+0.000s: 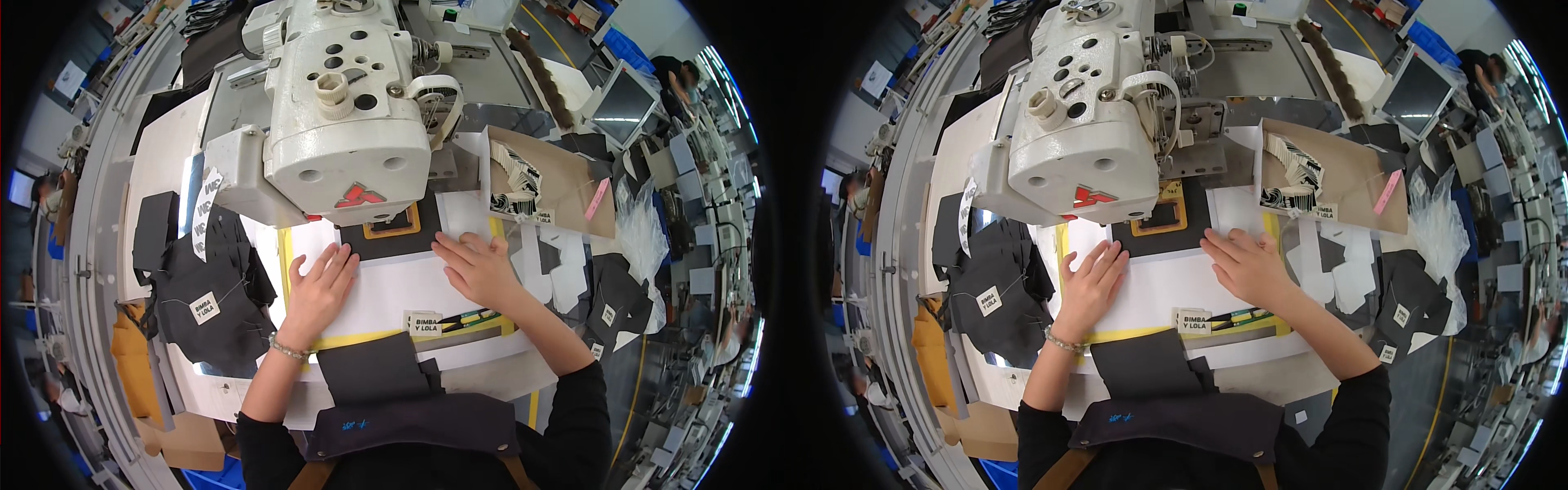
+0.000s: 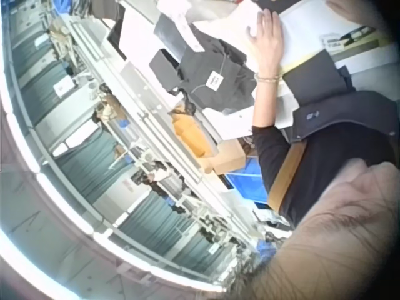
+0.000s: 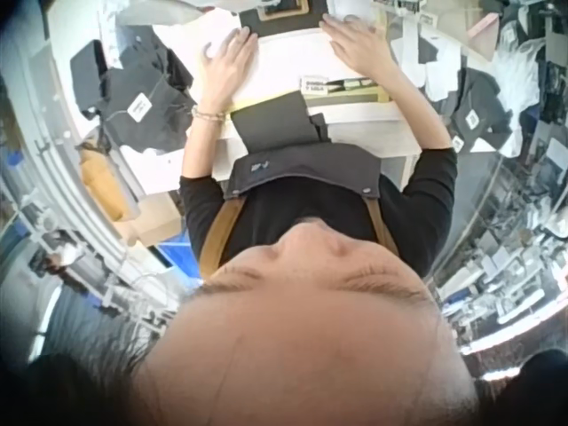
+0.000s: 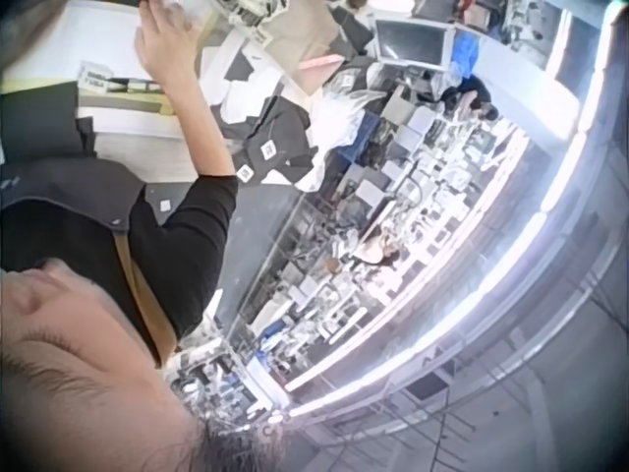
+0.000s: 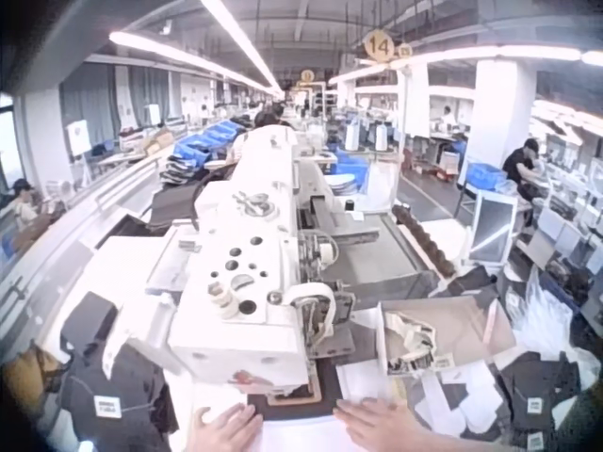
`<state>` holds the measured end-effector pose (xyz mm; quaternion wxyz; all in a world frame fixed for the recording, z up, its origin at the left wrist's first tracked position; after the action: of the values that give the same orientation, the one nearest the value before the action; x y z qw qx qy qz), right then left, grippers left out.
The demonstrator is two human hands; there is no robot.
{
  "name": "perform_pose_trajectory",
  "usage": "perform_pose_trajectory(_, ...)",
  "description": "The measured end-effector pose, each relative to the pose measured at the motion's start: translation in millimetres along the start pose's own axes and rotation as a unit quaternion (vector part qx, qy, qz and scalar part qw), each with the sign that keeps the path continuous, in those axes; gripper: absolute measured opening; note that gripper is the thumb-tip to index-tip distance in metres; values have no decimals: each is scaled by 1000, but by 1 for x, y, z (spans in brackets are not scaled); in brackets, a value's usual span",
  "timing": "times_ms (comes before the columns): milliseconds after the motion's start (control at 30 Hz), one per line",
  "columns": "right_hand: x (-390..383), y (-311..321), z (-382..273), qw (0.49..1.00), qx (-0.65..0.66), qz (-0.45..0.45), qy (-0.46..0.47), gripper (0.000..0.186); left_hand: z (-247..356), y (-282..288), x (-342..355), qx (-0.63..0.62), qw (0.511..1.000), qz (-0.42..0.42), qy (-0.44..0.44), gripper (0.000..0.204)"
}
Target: The person sews white rectangular labels onto black fabric pieces using a sewing machine. They repeatedly pick up a fabric piece, place it under the needle, sew the label, and then remove the finished piece. The process is repeated multiple times throughout the video.
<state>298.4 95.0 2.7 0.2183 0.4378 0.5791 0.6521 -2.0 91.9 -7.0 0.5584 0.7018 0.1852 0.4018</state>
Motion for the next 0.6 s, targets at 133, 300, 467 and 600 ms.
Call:
perform_pose_trajectory(133, -2, 2, -1, 1000, 8, -6, -11, 45, 0, 4, 1, -4, 1000, -5, 3, 37)
perform_pose_trajectory(300, -5, -1, -2, 1000, -1, 0, -13, 47, 1, 7, 3, -2, 1000, -8, 4, 37)
perform_pose_trajectory(467, -6, -1, -4, 1000, -9, -4, -16, 47, 0, 7, 2, -15, 1000, -10, 4, 36)
perform_pose_trajectory(600, -6, 1, -5, 1000, -4, -1, -21, 47, 10, 15, 8, -68, 998, -19, 2, 32)
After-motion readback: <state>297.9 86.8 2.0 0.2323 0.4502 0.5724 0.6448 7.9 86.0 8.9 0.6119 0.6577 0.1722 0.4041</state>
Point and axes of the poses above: each hand's wrist, its own x-axis towards the middle knuckle, its own y-axis out of the back of the hand, z = x × y, the point moved 1 cm from there along x, towards the middle knuckle, and after that the axes turned 5 degrees about -y, right-handed, at the moved point
